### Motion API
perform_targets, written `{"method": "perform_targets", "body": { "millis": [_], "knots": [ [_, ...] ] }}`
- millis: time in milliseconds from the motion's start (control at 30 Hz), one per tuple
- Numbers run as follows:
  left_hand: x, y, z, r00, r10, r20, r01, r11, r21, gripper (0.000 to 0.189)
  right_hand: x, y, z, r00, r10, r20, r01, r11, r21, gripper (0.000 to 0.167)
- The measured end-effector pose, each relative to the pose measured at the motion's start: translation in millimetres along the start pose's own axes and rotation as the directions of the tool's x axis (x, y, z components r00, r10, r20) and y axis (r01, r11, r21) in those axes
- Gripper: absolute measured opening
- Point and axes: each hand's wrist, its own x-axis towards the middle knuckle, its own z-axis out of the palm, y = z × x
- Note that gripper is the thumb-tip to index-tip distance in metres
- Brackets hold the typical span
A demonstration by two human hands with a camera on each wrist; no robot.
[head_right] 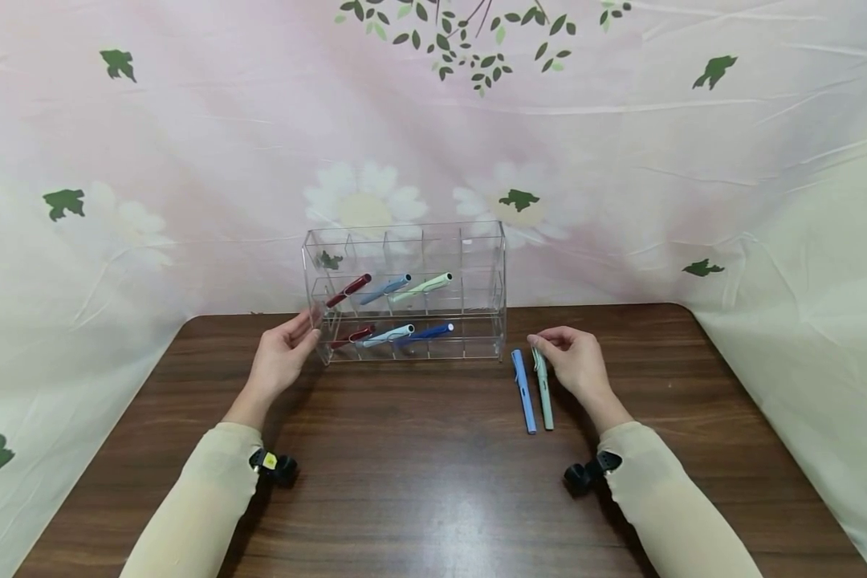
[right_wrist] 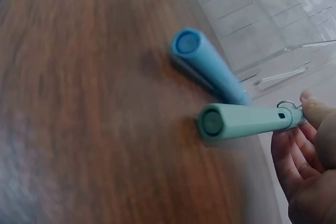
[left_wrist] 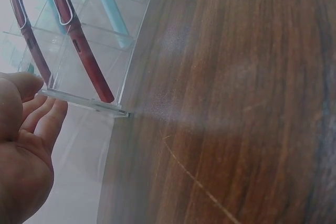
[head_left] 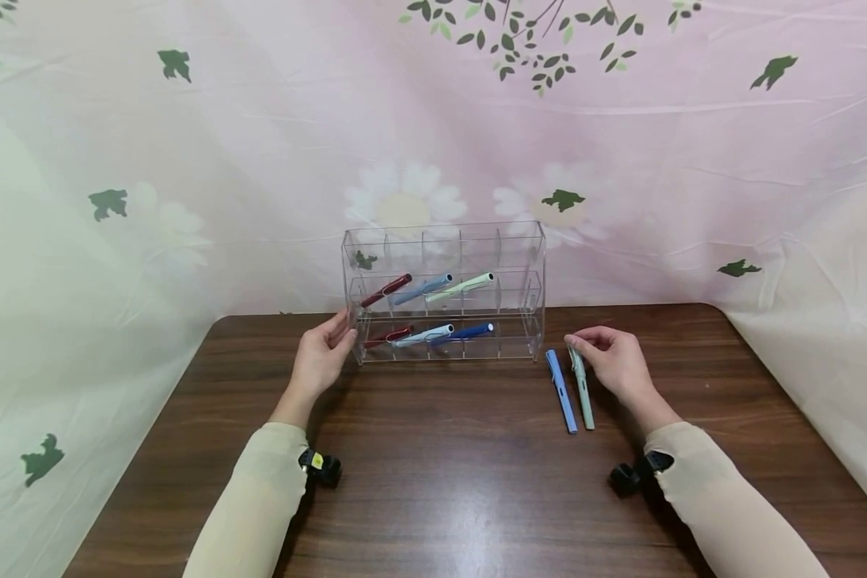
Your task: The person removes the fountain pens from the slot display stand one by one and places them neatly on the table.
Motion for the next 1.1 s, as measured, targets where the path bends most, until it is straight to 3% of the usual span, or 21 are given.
{"method": "perform_targets", "body": {
  "millis": [300, 633, 1100],
  "knots": [
    [1.1, 0.1, 1.1, 1.000, 0.002, 0.002, -0.002, 1.000, -0.003, 0.051, 2.0, 8.0, 5.5, 0.999, 0.000, 0.045, 0.007, 0.990, -0.140, 0.033],
    [1.8, -3.0, -1.2, 1.000, 0.019, -0.002, -0.019, 1.000, -0.013, 0.050, 7.1, -1.9, 6.1, 0.991, 0.007, 0.131, 0.020, 0.978, -0.208, 0.034],
    [2.3, -5.2, -0.3, 0.999, 0.033, -0.008, -0.033, 0.999, -0.009, 0.049, 10.7, -4.1, 11.0, 0.990, 0.000, 0.139, 0.036, 0.967, -0.252, 0.036]
  ]
}}
